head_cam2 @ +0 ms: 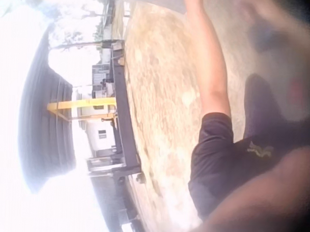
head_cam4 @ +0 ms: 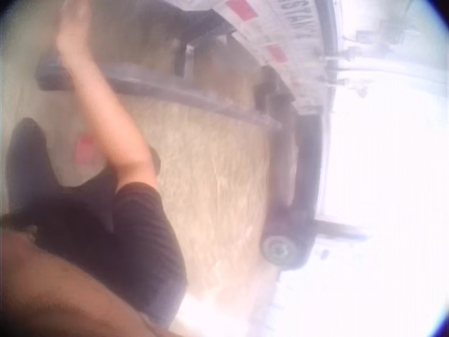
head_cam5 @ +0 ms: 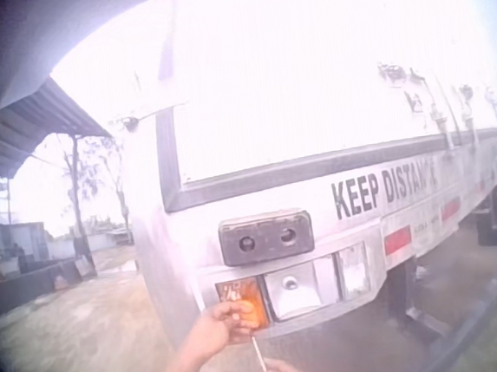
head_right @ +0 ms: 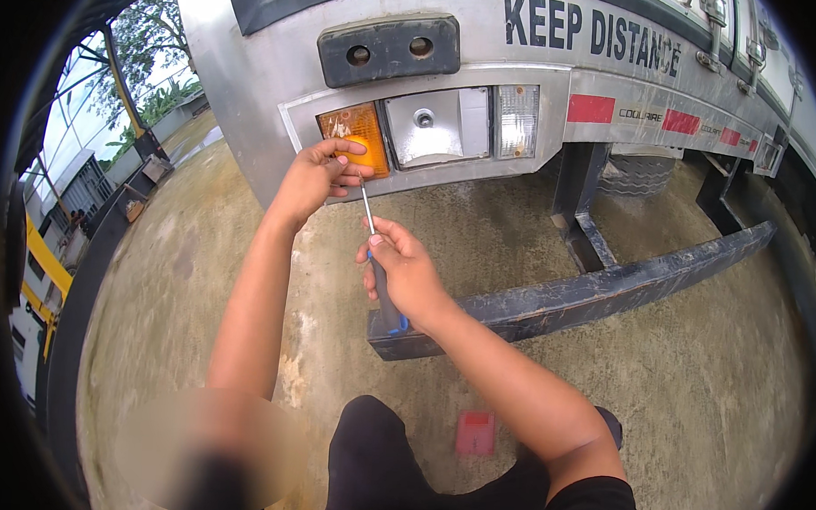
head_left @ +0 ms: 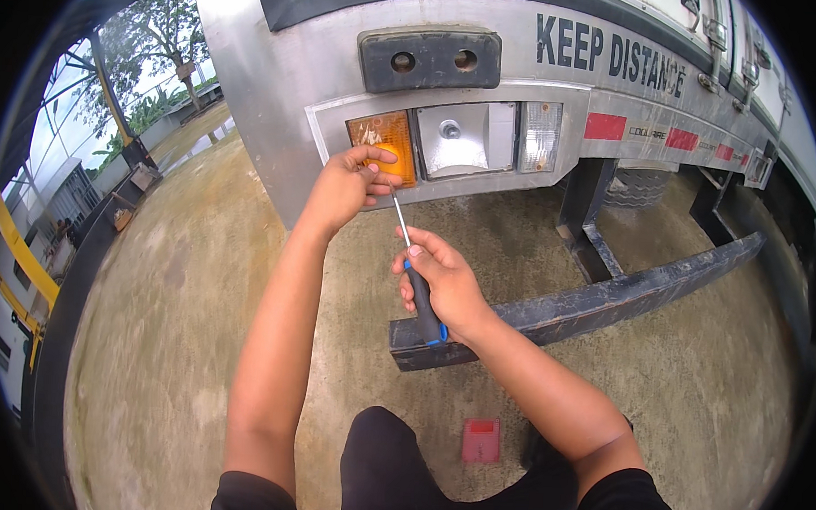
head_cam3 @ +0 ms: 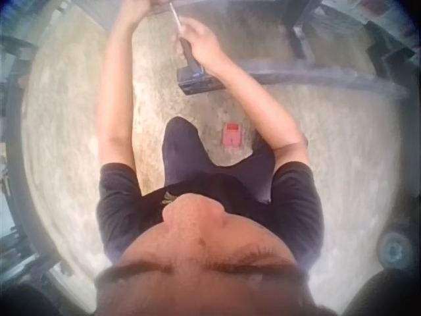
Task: The person removes a clear lens from the rear light cluster of a truck using a screwdriver, then installs an amber lens in its place and secures it with screws. The person handles the lens and screwdriver throughout the task.
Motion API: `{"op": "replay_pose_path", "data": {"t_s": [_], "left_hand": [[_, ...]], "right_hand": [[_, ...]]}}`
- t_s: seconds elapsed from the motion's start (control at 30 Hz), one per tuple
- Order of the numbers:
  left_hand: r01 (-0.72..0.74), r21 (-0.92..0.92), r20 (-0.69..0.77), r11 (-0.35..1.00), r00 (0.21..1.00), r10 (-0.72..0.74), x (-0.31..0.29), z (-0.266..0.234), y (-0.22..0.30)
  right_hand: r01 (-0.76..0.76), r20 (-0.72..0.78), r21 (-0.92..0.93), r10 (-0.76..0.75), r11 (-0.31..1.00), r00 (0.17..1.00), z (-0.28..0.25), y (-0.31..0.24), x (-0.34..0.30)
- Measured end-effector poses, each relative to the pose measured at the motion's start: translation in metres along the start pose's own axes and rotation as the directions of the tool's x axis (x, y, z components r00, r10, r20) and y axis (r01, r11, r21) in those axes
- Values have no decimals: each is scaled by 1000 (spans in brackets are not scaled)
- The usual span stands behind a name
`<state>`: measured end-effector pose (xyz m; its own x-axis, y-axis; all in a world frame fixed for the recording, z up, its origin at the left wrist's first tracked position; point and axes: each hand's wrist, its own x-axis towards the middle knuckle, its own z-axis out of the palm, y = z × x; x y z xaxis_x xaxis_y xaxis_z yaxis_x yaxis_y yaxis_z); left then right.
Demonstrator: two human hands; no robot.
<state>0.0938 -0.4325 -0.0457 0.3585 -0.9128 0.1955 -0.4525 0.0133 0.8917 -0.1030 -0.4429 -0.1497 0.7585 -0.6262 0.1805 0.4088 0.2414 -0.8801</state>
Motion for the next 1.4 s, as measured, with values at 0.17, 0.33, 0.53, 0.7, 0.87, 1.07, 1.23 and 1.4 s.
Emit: {"op": "replay_pose_path", "data": {"t_s": [0.17,0.33,0.53,0.7,0.87,1.07,1.23,1.4], "left_hand": [[-113,156,-89,981,988,128,1,-3,5],[-185,430,-94,884,964,247,6,-7,6],[-195,403,-76,894,966,245,7,-7,2],[-269,455,-24,849,949,313,7,-12,-1],[-273,442,-17,854,950,312,8,-20,-2],[241,-346,96,907,971,-221,-26,5,-29],[386,-649,293,656,922,-253,-18,26,-43],[413,-777,322,475,909,-264,-10,31,-61]], "right_hand": [[12,-29,-17,-12,1000,1000,-4,2,3],[-59,-65,-55,55,997,996,-2,5,9],[-62,-80,56,66,996,995,7,1,13],[-31,-115,252,62,967,991,26,-5,14],[-32,-213,351,113,936,971,42,-7,23],[-6,-167,401,79,916,983,37,-7,29],[4,-254,334,86,942,963,40,-15,31],[-112,-304,-76,84,991,949,48,-34,-4]]}}
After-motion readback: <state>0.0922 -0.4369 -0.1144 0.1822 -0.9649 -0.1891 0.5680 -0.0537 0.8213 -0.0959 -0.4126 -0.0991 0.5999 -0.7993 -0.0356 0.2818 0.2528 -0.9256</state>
